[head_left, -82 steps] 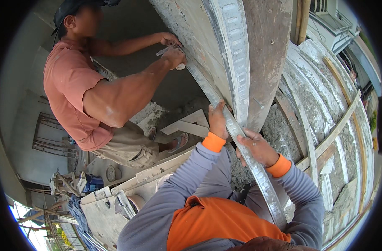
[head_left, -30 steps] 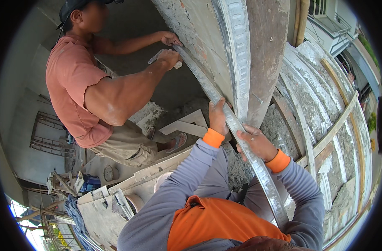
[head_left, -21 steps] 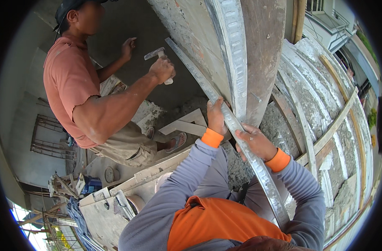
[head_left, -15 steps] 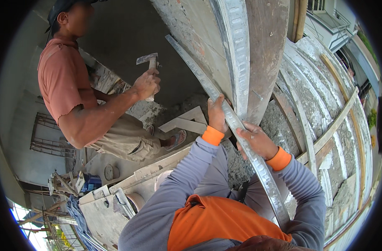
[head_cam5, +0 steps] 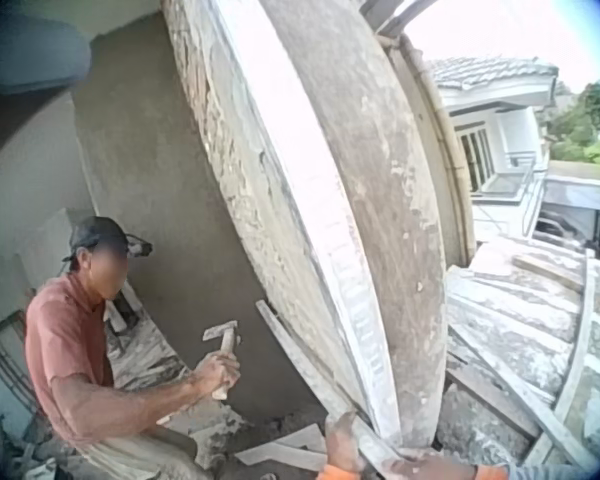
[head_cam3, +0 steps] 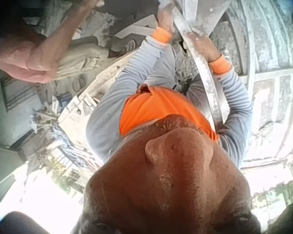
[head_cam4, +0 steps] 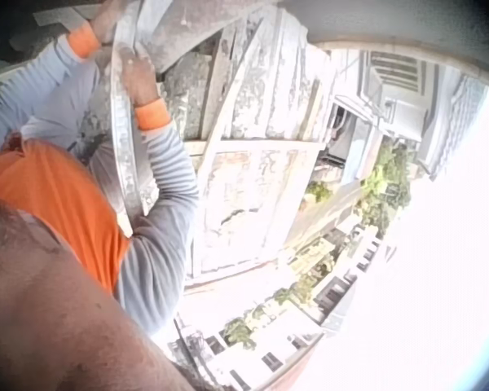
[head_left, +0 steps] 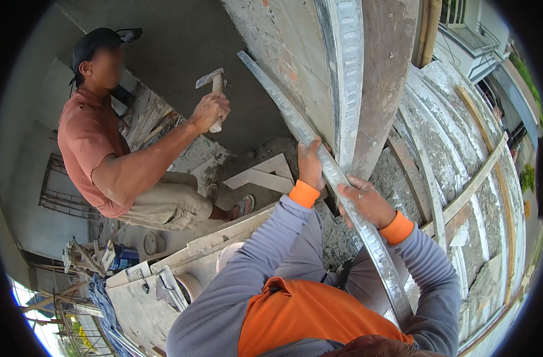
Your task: The person holds a metal straightedge against a wall corner with a coworker, moves across the platform, and applies mortar onto the brick wall using a trowel.
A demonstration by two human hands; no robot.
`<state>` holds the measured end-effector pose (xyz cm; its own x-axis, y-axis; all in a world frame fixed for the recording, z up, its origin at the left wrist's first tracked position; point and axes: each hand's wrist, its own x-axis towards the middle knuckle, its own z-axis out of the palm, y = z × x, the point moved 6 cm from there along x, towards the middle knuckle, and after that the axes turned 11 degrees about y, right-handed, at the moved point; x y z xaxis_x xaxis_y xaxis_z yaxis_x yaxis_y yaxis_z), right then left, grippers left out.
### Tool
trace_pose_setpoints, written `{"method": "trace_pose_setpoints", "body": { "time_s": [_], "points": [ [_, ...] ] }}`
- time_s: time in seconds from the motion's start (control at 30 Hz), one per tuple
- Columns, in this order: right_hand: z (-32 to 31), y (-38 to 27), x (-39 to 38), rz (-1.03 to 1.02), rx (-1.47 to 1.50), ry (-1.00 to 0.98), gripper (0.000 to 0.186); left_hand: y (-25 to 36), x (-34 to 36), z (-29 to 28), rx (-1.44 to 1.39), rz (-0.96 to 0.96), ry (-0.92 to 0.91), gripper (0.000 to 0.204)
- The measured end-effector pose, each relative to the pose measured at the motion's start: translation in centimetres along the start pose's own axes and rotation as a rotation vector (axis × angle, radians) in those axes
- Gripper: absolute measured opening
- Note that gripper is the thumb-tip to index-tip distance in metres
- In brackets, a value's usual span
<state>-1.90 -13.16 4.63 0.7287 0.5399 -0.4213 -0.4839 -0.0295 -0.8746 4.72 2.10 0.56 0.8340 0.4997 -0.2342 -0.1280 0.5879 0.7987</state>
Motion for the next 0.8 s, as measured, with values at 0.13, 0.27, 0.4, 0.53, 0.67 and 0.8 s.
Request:
{"method": "trace_pose_setpoints", "body": {
  "time_s": [0.13,0.27,0.4,0.53,0.67,0.8],
  "points": [
    [-0.01,-0.02,-0.01,0.007,-0.012,0.003,0.037,-0.19,0.13,-0.09,0.005,-0.021,-0.001,0.019],
    [0.09,-0.22,-0.17,0.004,-0.018,0.003,0.037,-0.15,0.22,-0.05,-0.004,-0.01,-0.016,0.017],
    [0.15,-0.4,-0.28,-0.006,-0.016,0.011,0.037,-0.17,0.14,-0.09,-0.009,-0.011,-0.007,0.017],
    [0.0,-0.19,-0.15,0.007,-0.015,0.028,0.037,-0.13,0.1,0.02,-0.001,-0.013,-0.008,0.016],
    [-0.06,0.05,0.03,0.021,-0.006,0.018,0.037,-0.16,0.08,0.19,-0.009,-0.01,-0.006,0.016],
    [-0.05,-0.1,-0.02,0.009,0.006,0.015,0.037,-0.07,0.04,0.17,-0.007,-0.003,-0.006,0.016]
  ]
}}
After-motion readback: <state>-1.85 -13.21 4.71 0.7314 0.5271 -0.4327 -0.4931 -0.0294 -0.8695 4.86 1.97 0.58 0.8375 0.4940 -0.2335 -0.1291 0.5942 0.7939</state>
